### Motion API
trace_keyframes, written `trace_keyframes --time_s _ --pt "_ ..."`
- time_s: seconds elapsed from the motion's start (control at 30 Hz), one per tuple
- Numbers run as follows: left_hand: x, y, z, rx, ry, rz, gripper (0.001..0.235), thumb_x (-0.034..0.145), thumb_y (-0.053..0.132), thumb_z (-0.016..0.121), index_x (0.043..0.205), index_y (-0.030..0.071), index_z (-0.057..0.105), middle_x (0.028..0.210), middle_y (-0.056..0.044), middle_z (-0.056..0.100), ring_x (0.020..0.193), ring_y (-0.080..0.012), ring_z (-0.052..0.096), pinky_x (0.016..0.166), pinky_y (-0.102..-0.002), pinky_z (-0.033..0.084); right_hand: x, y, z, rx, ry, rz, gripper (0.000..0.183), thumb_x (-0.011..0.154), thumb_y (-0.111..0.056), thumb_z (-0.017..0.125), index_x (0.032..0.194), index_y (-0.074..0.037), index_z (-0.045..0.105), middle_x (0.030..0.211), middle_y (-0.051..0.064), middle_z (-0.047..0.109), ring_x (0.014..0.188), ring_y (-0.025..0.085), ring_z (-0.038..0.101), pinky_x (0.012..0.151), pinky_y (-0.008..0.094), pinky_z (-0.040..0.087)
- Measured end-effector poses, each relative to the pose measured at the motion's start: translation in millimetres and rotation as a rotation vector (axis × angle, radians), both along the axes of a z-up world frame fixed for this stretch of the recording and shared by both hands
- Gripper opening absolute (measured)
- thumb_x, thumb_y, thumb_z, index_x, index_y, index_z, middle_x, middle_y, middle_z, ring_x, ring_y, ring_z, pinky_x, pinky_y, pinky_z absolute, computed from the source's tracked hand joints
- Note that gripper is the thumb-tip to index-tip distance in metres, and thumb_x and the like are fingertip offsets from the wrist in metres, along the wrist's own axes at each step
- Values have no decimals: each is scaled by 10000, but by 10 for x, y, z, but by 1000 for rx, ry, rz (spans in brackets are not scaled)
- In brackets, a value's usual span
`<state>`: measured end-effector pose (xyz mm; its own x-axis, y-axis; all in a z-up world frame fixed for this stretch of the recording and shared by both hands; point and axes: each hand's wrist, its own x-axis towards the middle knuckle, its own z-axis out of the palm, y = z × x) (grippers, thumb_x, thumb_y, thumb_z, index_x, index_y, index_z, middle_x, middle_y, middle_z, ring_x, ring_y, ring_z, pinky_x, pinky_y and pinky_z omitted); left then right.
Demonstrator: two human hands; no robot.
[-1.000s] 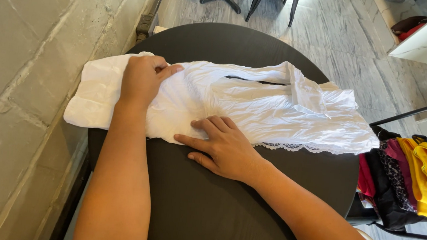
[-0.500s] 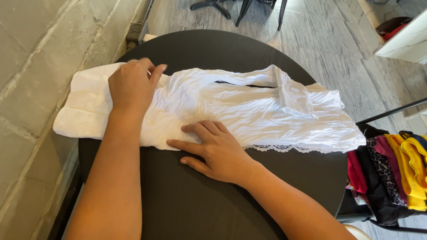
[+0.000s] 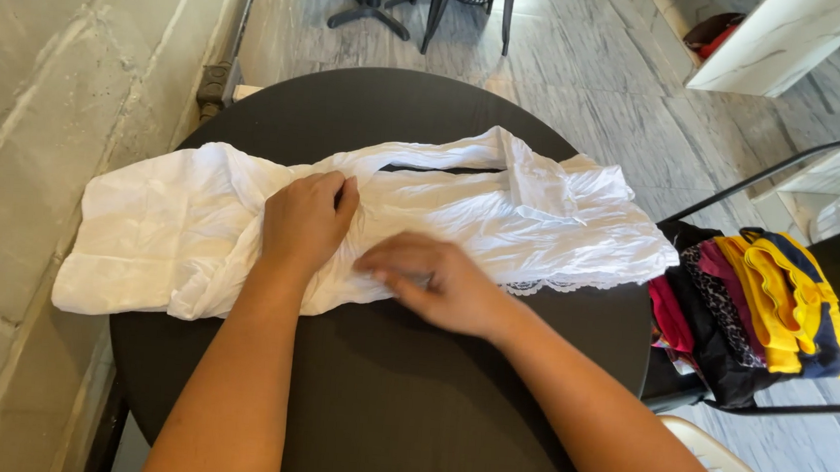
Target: The person is smoothing out a wrinkled white shirt on a round table and folding it neatly into a rectangle.
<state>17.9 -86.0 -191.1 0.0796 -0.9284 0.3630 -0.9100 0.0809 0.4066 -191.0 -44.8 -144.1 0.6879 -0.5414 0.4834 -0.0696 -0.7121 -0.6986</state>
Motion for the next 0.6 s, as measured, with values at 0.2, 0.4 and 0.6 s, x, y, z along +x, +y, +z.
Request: trace_keyframes --time_s 0.2,0.4,0.6 --pt "-46 68 51 -117 17 -17 393 1080 310 514 758 107 614 675 -68 610 749 -280 699 691 -408 589 -248 -747 126 0 86 -494 189 997 -177 664 1150 -168 775 967 81 758 903 224 728 749 337 605" --pt "12 18 17 -80 91 -92 357 1132 282 411 888 111 608 797 -54 568 853 -235 649 822 -353 569 -292 -1673 -318 -182 728 -748 560 952 -87 620 1480 -271 574 1343 106 653 1194 341 658 964 498 540" --pt "61 64 12 -215 144 -235 239 838 58 631 1030 45 491 903 -153 519 937 -396 608 888 -495 507 -380 -1959 -240 -699 581 -882 215 832 -185 795 1023 -282 780 894 -27 657 900 236 658 771 414 527"
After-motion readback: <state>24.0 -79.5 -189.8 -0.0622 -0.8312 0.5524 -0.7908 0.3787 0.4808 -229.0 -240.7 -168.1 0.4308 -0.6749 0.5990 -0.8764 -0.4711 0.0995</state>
